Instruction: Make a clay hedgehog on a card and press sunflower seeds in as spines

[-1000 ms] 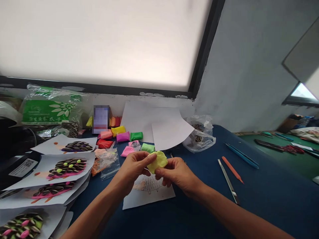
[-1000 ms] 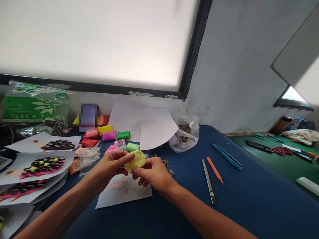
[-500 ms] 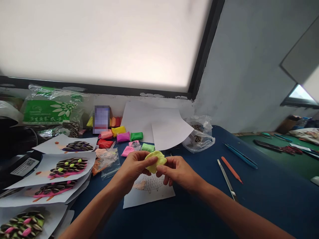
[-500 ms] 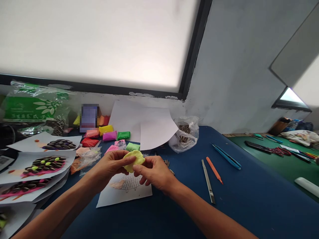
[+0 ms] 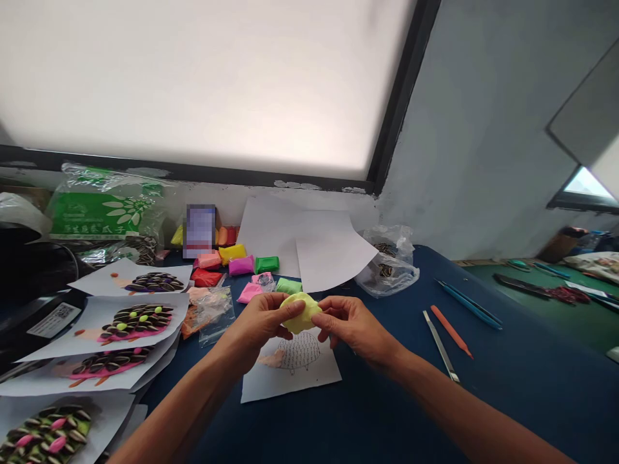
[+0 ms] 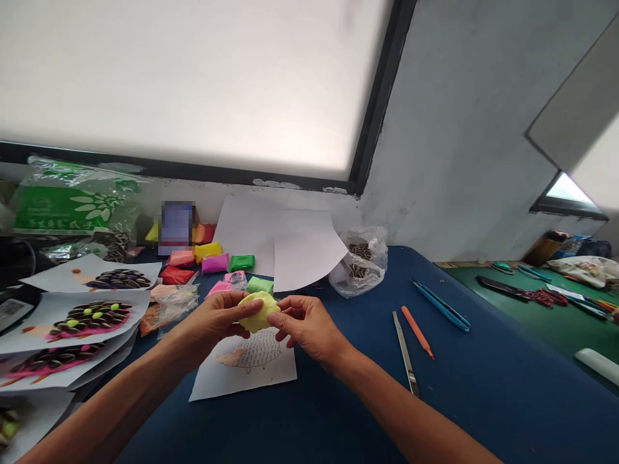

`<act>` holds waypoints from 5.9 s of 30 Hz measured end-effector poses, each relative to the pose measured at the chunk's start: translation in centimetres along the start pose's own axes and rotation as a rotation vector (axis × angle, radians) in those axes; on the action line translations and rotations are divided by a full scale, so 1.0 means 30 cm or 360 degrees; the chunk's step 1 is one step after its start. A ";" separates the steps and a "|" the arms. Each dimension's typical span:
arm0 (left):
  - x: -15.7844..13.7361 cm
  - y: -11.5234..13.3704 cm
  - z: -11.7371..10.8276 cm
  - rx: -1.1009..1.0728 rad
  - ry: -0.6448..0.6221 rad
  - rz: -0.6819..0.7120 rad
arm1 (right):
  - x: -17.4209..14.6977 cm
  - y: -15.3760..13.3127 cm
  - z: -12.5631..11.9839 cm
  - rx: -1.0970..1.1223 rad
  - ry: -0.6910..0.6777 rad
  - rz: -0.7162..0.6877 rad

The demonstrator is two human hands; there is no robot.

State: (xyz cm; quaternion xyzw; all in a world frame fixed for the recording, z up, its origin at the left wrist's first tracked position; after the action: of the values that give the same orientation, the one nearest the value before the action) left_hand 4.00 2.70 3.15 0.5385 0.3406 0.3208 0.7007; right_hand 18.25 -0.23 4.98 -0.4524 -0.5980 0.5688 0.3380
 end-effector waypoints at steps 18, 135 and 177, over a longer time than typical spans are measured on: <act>-0.014 0.033 0.023 0.0230 0.0039 -0.0009 | 0.003 0.016 -0.005 0.0105 -0.0071 0.0014; 0.026 -0.045 0.010 0.1427 0.0099 0.0098 | 0.037 -0.014 -0.044 -0.1261 0.0083 0.0069; 0.041 -0.056 0.003 0.1447 0.0209 0.0097 | 0.021 0.007 -0.003 -0.1390 -0.0029 -0.0086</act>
State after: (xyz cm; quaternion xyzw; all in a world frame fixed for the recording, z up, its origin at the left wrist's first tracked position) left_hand 4.90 3.29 1.36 0.7796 0.4745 0.1928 0.3605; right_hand 18.14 0.37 4.72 -0.5319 -0.7971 0.2574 0.1245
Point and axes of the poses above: each hand's wrist, its own x-axis towards the middle knuckle, its own z-axis out of the palm, y = z × x, the point moved 6 cm from there along x, towards the middle knuckle, and after that the axes turned 7 degrees about -y, right-handed, at the moved point
